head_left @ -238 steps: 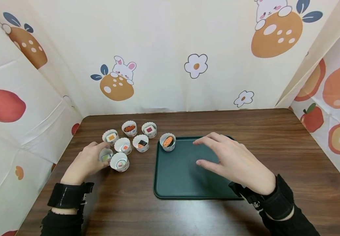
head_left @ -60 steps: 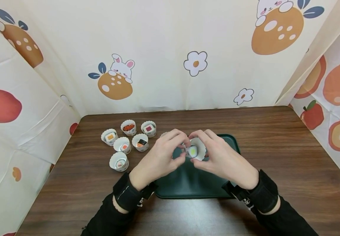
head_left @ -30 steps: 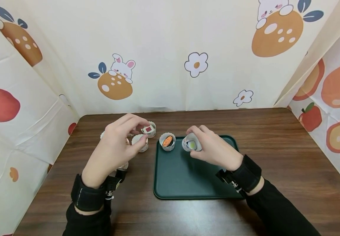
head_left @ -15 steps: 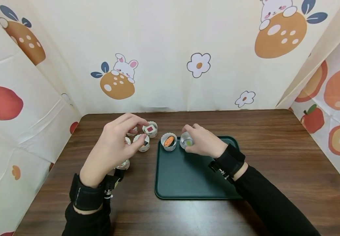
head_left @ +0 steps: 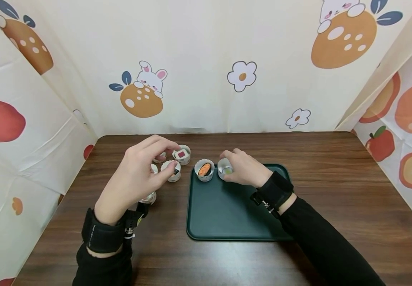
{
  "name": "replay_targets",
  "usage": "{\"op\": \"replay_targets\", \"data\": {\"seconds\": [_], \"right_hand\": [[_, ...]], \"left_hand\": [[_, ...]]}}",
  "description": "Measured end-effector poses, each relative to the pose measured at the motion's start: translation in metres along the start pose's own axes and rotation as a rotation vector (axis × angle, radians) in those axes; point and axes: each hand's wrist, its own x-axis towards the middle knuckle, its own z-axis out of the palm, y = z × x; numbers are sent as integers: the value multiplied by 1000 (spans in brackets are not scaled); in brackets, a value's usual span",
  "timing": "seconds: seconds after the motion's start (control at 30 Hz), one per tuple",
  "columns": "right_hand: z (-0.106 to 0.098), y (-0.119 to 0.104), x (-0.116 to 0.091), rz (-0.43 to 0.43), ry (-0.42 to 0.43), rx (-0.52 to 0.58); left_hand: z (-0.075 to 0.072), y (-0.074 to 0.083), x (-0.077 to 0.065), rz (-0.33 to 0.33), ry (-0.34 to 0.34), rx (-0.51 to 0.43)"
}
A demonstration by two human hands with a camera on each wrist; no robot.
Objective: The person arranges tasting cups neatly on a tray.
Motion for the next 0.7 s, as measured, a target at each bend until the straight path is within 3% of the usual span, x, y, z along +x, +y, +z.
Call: {"op": "replay_targets", "data": {"seconds": [0.7], "right_hand": [[0, 0, -3, -32, 40, 9]], "left_hand": [[1, 1, 1, -16, -19, -8]]}}
